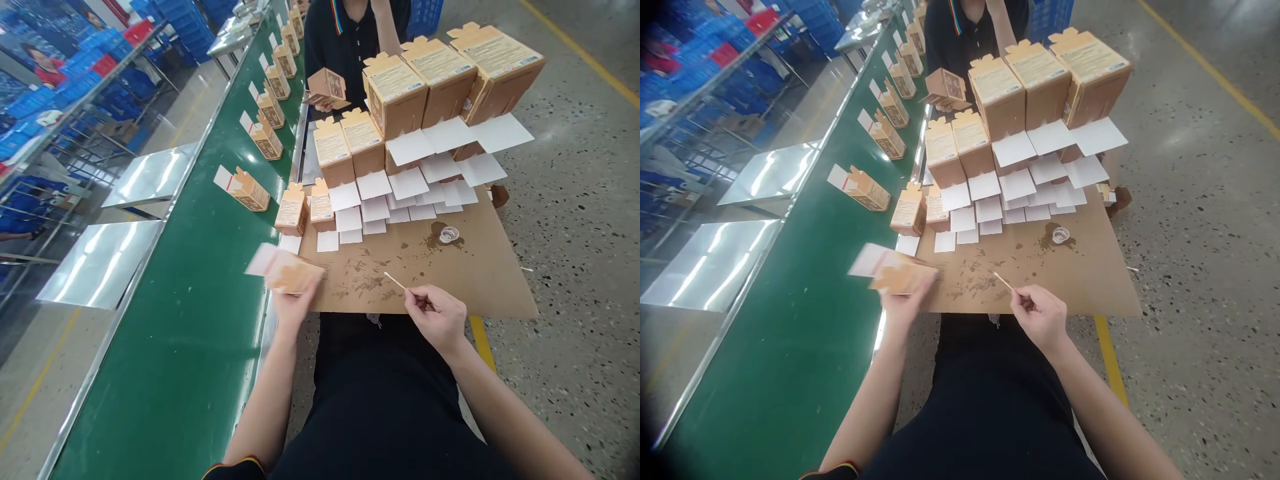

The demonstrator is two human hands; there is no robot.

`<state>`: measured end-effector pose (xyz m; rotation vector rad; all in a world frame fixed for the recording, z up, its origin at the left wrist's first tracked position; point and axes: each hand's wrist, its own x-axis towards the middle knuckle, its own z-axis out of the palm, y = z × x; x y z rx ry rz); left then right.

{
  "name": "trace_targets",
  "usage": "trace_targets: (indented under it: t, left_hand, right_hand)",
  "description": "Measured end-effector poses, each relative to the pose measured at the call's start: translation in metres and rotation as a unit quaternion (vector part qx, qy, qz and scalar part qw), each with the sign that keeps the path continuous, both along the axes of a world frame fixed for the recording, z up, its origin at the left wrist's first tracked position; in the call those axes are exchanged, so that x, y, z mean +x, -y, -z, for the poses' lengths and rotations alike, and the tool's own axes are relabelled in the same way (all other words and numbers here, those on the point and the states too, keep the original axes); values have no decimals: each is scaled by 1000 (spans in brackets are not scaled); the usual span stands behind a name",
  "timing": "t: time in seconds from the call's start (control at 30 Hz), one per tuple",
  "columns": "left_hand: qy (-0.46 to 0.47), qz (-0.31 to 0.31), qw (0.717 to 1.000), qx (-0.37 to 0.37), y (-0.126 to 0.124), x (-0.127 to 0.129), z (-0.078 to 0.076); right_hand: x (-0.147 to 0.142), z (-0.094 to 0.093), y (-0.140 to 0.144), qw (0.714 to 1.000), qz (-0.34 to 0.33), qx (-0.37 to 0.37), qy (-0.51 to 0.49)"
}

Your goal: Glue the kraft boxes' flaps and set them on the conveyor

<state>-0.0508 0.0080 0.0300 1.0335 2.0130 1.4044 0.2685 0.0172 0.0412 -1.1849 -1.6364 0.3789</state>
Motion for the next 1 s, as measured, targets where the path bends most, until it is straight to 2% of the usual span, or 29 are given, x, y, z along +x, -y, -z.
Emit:
trace_targets:
  t: [0.07, 0.13, 0.2, 0.27, 0.33, 0.43, 0.47, 0.5, 0.53, 0.6, 0.67, 0.73, 0.83, 0.9, 1.0]
  left_hand:
    - [-22, -87, 994, 67, -3, -47, -12]
    - [-39, -139, 985, 98, -6, -98, -22]
    - [-22, -159, 985, 62, -7, -138, -25]
    - [2, -162, 987, 14, -3, -159, -20]
    - [-13, -194, 981, 13, 6, -159, -10]
    - [-134, -301, 937, 112, 21, -130, 7]
    - [-174, -305, 924, 152, 21, -117, 11]
    - [-202, -283, 919, 186, 17, -105, 13]
    - [-213, -245, 921, 215, 8, -95, 11]
    - [-195, -184, 928, 260, -22, -82, -1]
    - [-143, -183, 931, 281, -66, -82, -25]
    - [-58, -171, 955, 236, -115, -89, -51]
    - [63, -84, 991, 81, -179, -100, -76]
    - [105, -42, 993, 14, -209, -100, -78]
    - [122, 4, 993, -2, -234, -91, -67]
  right_hand:
    - [1, -1, -3, 1000, 1, 8, -8]
    - [1, -2, -8, 1000, -6, 17, -11]
    - [0, -3, -13, 1000, -15, 22, -13]
    - [0, -5, -18, 1000, -19, 22, -12]
    - [5, -7, -21, 1000, -8, 14, -11]
    - [17, -8, -20, 999, 29, 1, -16]
    - [21, -8, -18, 999, 41, 0, -18]
    - [25, -8, -16, 998, 51, 1, -21]
    - [27, -8, -14, 998, 57, 1, -22]
    - [31, -7, -9, 998, 59, -2, -22]
    - [32, -7, -6, 998, 58, -9, -22]
    - [32, -7, -3, 998, 64, -14, -22]
    - [33, -7, -1, 997, 76, -6, -27]
    - [34, -7, 0, 997, 78, 1, -28]
    - [33, -6, 0, 997, 70, 5, -26]
